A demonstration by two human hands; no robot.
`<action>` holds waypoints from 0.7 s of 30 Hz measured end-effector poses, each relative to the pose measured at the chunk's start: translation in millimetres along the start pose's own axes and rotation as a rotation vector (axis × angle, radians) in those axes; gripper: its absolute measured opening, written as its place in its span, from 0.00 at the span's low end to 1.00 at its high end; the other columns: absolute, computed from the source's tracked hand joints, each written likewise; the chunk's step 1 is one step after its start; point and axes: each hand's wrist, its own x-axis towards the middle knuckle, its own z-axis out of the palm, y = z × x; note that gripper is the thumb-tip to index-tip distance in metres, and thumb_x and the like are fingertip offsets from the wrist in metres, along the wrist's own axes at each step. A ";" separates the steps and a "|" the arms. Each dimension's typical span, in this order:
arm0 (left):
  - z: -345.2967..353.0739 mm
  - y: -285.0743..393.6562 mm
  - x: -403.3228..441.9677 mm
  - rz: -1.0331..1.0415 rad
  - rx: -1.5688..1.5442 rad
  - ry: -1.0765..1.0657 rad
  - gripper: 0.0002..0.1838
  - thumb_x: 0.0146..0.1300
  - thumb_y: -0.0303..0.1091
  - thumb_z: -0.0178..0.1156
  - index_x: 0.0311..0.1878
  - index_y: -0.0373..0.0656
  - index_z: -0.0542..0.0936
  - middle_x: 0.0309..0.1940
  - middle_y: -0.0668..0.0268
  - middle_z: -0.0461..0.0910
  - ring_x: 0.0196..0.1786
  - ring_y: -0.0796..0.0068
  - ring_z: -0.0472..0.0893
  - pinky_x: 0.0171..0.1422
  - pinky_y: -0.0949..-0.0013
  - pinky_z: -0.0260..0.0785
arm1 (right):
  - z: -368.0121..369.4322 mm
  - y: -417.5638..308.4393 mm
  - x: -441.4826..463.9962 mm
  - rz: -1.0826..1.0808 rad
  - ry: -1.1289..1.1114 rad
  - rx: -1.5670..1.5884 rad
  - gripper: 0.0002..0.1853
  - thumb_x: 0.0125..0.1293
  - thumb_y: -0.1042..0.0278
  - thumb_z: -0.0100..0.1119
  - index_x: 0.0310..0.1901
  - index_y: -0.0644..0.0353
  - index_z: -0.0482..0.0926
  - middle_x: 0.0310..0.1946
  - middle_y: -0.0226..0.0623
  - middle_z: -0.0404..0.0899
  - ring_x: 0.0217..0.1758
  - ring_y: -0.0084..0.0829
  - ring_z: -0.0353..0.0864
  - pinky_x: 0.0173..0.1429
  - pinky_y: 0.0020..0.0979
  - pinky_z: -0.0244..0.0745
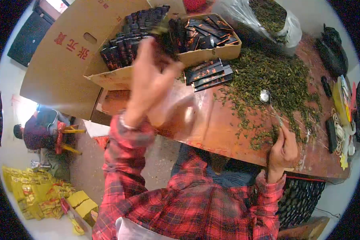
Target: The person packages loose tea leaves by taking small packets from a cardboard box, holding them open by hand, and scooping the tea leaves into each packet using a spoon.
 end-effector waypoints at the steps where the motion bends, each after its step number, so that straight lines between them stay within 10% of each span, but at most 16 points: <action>1: -21.0 -0.4 6.9 0.001 0.080 0.053 0.34 0.61 0.30 0.73 0.68 0.32 0.71 0.48 0.55 0.87 0.38 0.65 0.88 0.46 0.62 0.83 | -0.1 -0.3 0.4 -0.004 -0.002 -0.002 0.07 0.76 0.80 0.66 0.50 0.69 0.89 0.41 0.43 0.91 0.41 0.32 0.90 0.47 0.31 0.83; 9: -129.0 -57.7 49.5 -0.206 0.446 0.040 0.42 0.57 0.35 0.73 0.72 0.29 0.67 0.42 0.54 0.88 0.42 0.62 0.89 0.53 0.61 0.82 | 4.9 0.1 3.6 -0.087 0.049 0.018 0.11 0.70 0.85 0.68 0.50 0.64 0.90 0.33 0.42 0.82 0.32 0.37 0.82 0.36 0.34 0.75; 21: -131.9 -123.1 74.7 -0.543 0.713 -0.338 0.51 0.57 0.37 0.79 0.77 0.32 0.60 0.64 0.36 0.82 0.69 0.41 0.82 0.73 0.54 0.73 | 3.1 1.7 5.6 -0.123 0.041 0.022 0.09 0.70 0.84 0.68 0.49 0.66 0.89 0.34 0.44 0.86 0.34 0.39 0.87 0.38 0.35 0.79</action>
